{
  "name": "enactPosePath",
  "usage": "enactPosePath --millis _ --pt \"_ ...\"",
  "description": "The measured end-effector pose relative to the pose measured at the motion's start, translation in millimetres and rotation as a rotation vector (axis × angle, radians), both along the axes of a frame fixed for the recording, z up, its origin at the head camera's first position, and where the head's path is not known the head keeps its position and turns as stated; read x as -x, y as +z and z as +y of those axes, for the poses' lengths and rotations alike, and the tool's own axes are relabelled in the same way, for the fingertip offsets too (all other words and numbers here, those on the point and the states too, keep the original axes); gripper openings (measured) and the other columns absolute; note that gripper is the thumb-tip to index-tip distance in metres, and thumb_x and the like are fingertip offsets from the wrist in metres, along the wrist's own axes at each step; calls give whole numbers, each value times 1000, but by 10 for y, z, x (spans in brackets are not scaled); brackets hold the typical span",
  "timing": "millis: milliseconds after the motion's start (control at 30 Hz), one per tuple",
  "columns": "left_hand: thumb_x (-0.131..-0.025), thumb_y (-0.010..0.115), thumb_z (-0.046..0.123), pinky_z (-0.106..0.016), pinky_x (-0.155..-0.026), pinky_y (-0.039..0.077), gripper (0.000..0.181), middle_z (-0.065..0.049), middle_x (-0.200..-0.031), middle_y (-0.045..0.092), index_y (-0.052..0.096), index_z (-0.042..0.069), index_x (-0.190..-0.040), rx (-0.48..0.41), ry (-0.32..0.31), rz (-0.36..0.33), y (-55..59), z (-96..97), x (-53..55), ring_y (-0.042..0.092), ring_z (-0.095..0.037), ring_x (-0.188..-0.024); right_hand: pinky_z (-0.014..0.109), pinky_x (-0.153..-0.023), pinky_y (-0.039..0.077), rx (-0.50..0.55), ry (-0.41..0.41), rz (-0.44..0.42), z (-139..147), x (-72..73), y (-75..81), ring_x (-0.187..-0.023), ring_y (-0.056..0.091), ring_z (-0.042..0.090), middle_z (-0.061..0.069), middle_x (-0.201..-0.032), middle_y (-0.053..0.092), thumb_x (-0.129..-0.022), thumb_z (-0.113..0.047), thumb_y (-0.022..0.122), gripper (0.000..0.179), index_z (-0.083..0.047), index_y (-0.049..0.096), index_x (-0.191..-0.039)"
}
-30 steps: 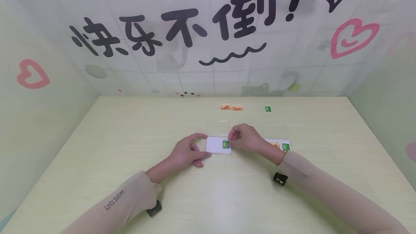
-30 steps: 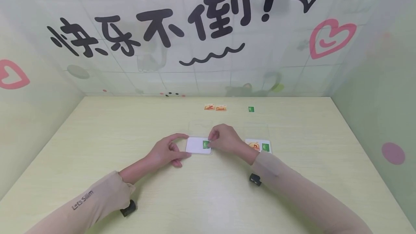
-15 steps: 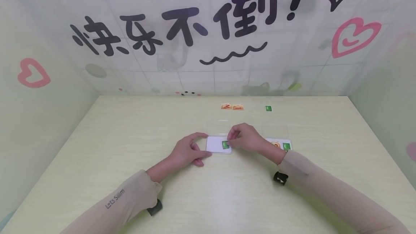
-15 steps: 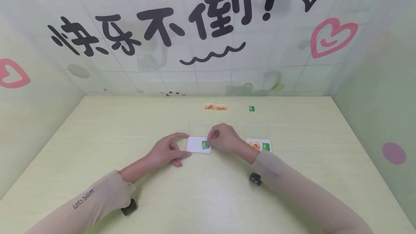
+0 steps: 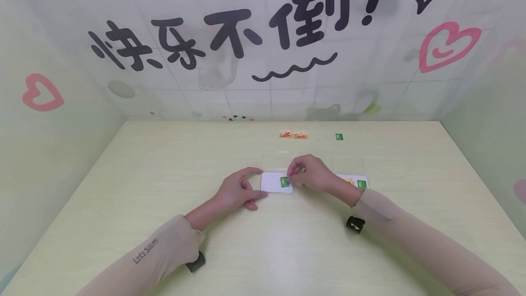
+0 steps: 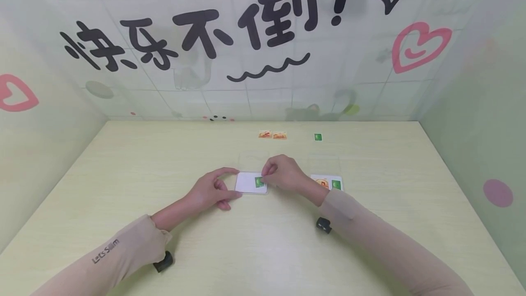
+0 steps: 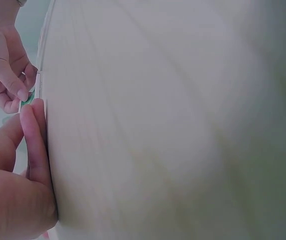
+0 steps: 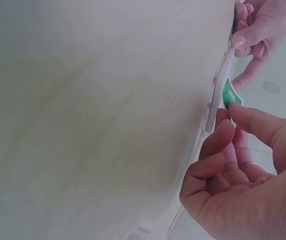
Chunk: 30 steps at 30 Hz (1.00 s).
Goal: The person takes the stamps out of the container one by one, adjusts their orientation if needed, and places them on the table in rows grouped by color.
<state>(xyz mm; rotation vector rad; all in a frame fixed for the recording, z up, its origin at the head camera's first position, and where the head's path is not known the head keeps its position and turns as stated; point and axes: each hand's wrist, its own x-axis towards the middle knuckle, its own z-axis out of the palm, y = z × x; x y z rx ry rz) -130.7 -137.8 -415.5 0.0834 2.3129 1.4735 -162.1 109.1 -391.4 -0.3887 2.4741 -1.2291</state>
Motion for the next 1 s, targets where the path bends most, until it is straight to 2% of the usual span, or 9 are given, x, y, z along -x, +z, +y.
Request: enactPosePath --millis 267,533,1000 --pt "-90 83 6 -22 -53 53 64 -5 -70 62 56 9 -148 5 3 -7 9 6 -4 67 -11 -52 26 -65 48 10 16 -2 5 -8 -2 -78 57 17 7 -92 70 -94 -4 77 13 -1 76 -107" --pt "-90 84 7 -22 -53 53 64 -6 -70 62 56 10 -148 7 10 -7 -8 4 -3 67 -11 -52 26 -65 46 -11 11 -9 3 -2 3 -82 57 19 6 -96 72 -96 -4 75 12 -4 79 -107" --pt "-90 84 7 -22 -53 53 64 -6 -71 63 56 10 -148 12 10 -1 -19 -2 2 68 -12 -52 26 -61 43 -18 -3 -28 -5 0 4 -69 53 18 8 -89 67 -98 -5 72 14 -6 78 -110"
